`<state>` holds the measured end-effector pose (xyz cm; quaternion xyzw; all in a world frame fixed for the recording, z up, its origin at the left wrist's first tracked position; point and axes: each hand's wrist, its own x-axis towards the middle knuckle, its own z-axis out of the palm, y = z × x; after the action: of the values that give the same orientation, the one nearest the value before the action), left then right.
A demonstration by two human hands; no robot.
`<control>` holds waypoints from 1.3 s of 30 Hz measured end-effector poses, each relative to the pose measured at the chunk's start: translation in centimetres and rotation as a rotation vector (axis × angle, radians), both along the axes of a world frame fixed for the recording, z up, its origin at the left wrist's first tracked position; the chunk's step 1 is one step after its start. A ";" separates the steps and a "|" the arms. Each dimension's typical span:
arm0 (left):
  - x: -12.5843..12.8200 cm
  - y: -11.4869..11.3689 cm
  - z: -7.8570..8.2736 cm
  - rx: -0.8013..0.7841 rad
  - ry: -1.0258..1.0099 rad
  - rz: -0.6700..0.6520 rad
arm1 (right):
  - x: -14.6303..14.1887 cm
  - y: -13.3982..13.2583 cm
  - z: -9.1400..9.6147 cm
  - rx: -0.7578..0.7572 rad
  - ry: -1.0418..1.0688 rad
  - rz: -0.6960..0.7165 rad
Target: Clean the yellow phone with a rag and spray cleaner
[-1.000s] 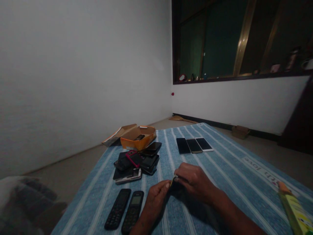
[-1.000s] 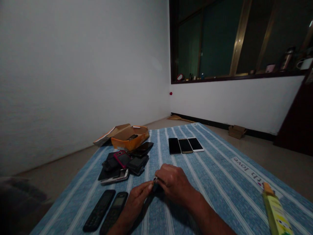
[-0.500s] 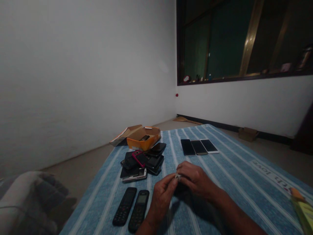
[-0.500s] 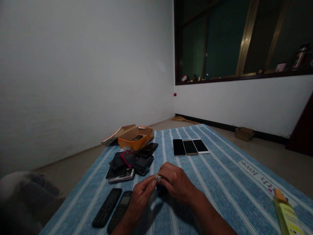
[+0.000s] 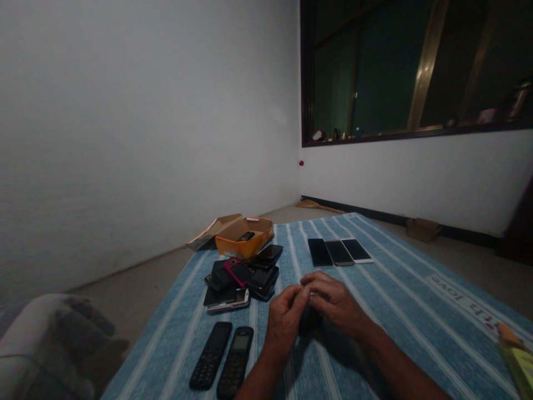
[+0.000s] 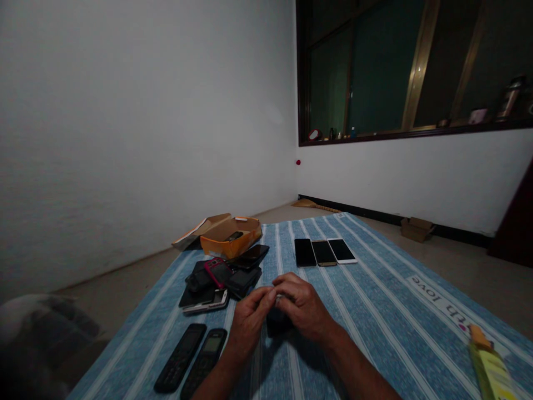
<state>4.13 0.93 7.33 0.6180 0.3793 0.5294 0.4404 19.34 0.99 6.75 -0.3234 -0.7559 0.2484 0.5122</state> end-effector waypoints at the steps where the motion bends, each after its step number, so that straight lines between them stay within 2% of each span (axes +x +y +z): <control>1: 0.0 0.0 -0.1 -0.004 -0.004 -0.009 | 0.0 0.1 -0.1 -0.009 0.020 0.005; 6: 0.2 -0.1 -0.5 -0.028 -0.053 -0.014 | 0.0 0.3 -0.7 -0.047 0.118 0.030; 14: 0.8 -0.3 0.0 -0.058 -0.074 0.003 | -0.3 0.1 -1.4 -0.125 0.343 0.023; 23: 0.9 -0.4 -0.5 -0.114 -0.113 0.048 | -1.0 0.0 -1.7 -0.367 0.580 0.061; 29: 0.7 -0.5 -0.2 -0.134 -0.135 0.025 | -2.0 0.1 -2.4 -0.524 0.785 0.135; 34: 0.8 -0.4 -0.2 -0.181 -0.191 0.030 | -2.6 0.1 -3.1 -0.499 0.831 0.130; 39: 0.5 -0.2 -0.9 -0.177 -0.221 0.076 | -3.1 0.5 -5.0 -0.470 0.743 -0.014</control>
<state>4.58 0.72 6.39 0.5000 0.3967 0.5749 0.5120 16.21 1.46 1.78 -0.3248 -0.4413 0.5095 0.6634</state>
